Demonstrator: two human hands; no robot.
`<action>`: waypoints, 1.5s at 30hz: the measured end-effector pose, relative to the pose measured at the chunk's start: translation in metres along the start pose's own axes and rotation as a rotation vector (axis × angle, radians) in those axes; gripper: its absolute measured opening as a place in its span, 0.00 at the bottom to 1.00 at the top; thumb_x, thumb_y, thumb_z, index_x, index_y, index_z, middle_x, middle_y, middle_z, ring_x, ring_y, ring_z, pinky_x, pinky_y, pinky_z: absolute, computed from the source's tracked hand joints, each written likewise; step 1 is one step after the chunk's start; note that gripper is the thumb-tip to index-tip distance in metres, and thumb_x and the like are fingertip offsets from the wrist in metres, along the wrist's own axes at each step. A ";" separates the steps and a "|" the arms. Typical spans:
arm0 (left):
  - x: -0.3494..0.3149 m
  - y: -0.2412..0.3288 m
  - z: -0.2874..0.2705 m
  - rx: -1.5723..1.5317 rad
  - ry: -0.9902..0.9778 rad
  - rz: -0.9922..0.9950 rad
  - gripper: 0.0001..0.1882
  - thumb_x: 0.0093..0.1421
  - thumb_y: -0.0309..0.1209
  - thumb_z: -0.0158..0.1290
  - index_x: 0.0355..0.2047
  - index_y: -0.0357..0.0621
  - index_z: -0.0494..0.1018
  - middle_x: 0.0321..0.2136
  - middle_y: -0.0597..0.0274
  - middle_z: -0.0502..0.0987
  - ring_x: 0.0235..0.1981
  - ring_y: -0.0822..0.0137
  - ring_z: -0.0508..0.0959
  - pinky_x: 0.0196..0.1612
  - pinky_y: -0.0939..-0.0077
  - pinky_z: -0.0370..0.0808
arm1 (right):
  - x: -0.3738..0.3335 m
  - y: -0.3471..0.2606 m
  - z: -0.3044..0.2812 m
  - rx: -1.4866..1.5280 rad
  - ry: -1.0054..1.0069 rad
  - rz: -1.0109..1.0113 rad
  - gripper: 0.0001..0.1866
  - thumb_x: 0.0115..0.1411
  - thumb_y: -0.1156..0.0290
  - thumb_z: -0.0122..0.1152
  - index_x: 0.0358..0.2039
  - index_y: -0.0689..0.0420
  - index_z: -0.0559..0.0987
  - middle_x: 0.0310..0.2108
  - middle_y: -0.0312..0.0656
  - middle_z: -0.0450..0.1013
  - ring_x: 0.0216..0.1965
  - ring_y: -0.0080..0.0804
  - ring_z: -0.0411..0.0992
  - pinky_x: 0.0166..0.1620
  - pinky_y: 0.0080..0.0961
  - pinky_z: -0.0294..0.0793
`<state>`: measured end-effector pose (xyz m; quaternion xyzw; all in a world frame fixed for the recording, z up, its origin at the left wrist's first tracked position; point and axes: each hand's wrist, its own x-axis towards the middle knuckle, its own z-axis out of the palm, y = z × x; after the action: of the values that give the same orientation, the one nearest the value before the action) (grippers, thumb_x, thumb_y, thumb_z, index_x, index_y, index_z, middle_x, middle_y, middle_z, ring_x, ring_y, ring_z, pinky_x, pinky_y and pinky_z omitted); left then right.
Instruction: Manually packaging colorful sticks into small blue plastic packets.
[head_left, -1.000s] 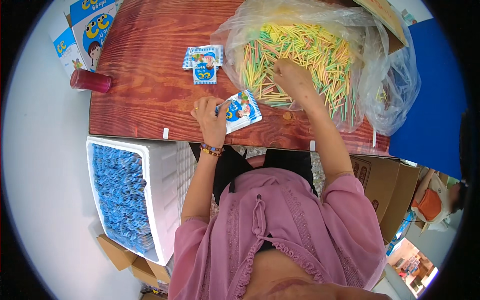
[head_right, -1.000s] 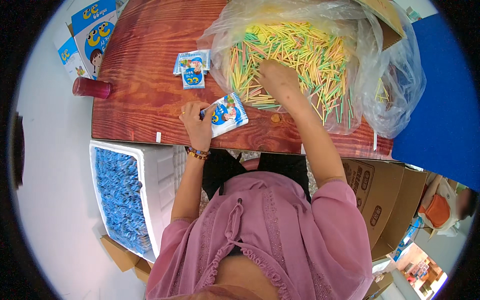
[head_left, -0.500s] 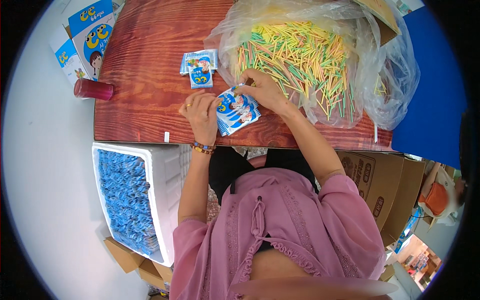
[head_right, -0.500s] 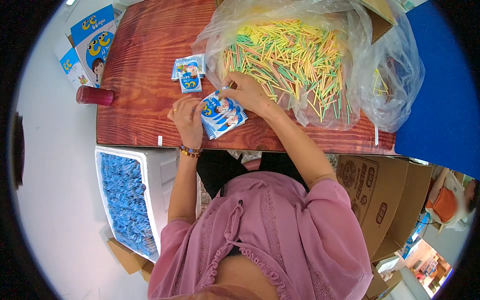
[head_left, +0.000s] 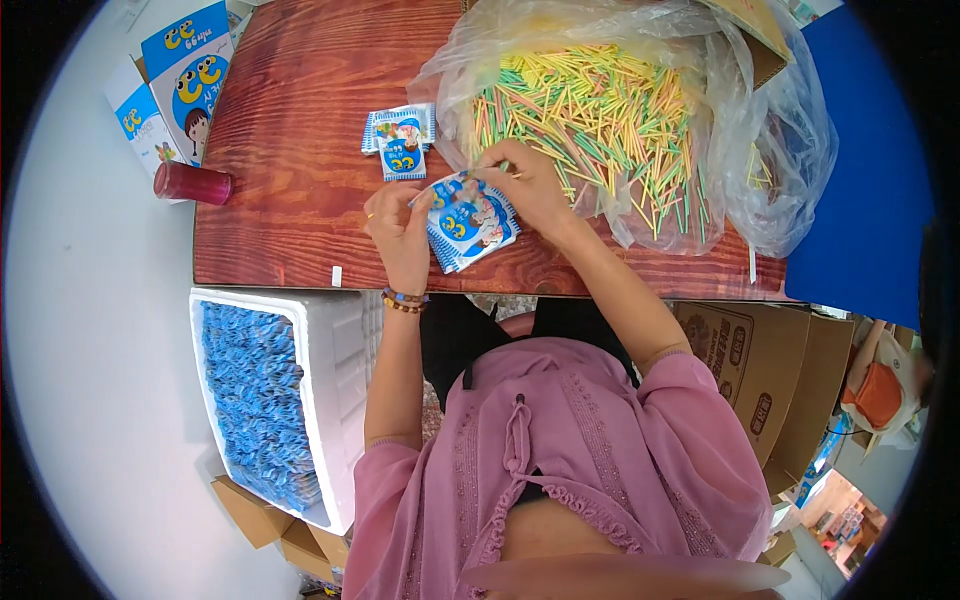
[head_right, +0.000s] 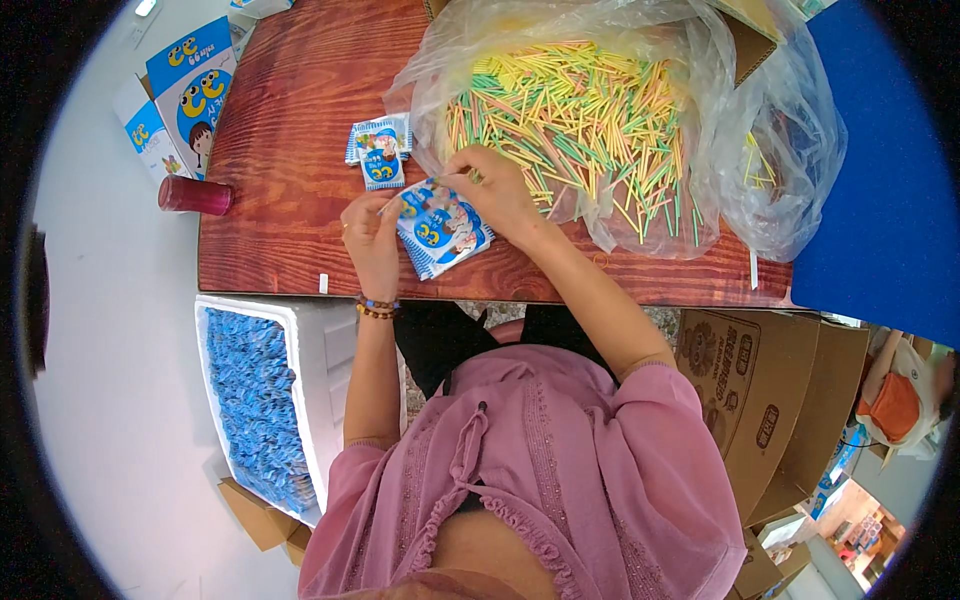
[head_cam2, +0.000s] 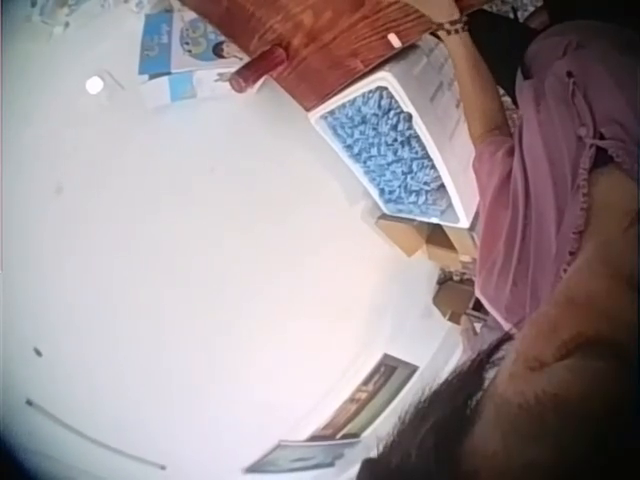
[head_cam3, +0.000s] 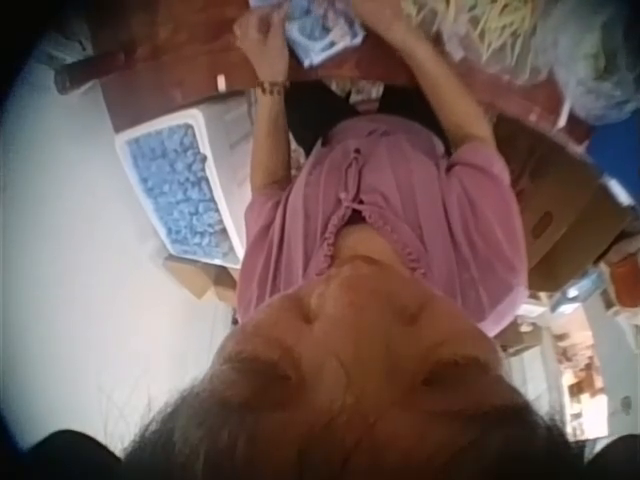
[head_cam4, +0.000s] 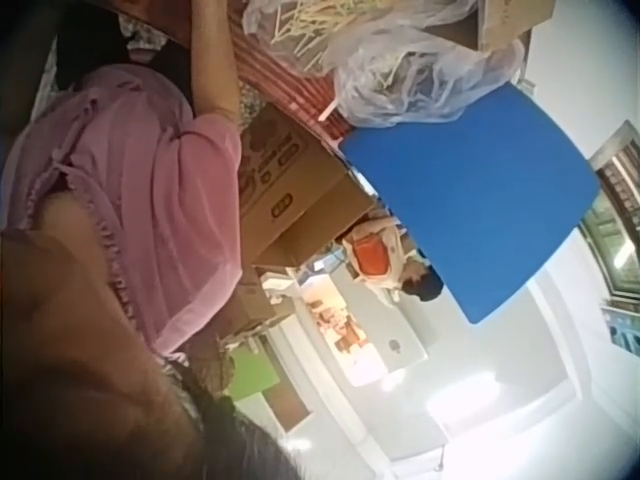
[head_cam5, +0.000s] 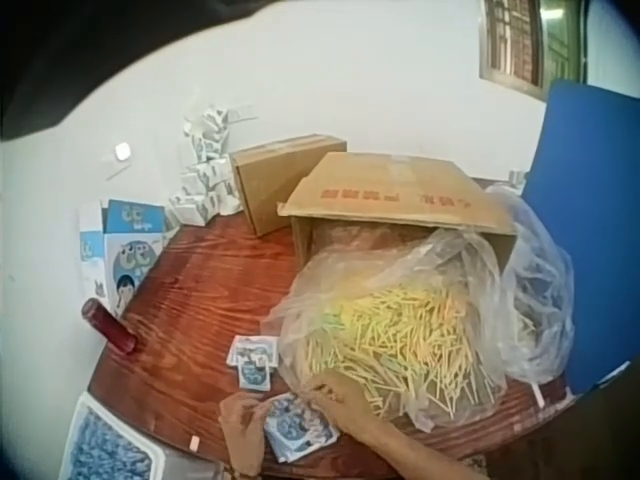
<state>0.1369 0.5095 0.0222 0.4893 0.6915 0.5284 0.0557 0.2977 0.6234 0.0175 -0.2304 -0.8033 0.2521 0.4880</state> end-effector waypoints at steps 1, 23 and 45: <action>0.002 0.005 -0.002 0.003 0.001 -0.003 0.03 0.55 0.26 0.58 0.28 0.41 0.76 0.29 0.65 0.78 0.37 0.70 0.75 0.43 0.70 0.68 | -0.001 0.000 -0.001 0.372 -0.097 0.314 0.04 0.55 0.74 0.62 0.31 0.58 0.77 0.26 0.34 0.73 0.26 0.24 0.70 0.30 0.20 0.68; -0.026 0.045 0.018 -1.053 -0.078 -0.655 0.07 0.62 0.27 0.53 0.35 0.35 0.77 0.31 0.63 0.80 0.29 0.75 0.79 0.33 0.79 0.77 | -0.018 -0.027 -0.040 0.674 -0.166 0.682 0.07 0.60 0.72 0.58 0.26 0.60 0.76 0.21 0.28 0.68 0.25 0.14 0.64 0.30 0.16 0.64; -0.037 0.051 0.039 -1.136 -0.146 -0.766 0.09 0.66 0.29 0.49 0.42 0.38 0.75 0.37 0.63 0.79 0.35 0.72 0.80 0.36 0.74 0.78 | -0.015 -0.013 -0.101 0.498 -0.527 0.176 0.11 0.55 0.70 0.63 0.38 0.57 0.82 0.51 0.43 0.72 0.53 0.41 0.68 0.57 0.38 0.63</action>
<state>0.2107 0.5071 0.0288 0.1399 0.4259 0.7176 0.5329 0.3936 0.6230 0.0559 -0.1000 -0.7925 0.5313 0.2822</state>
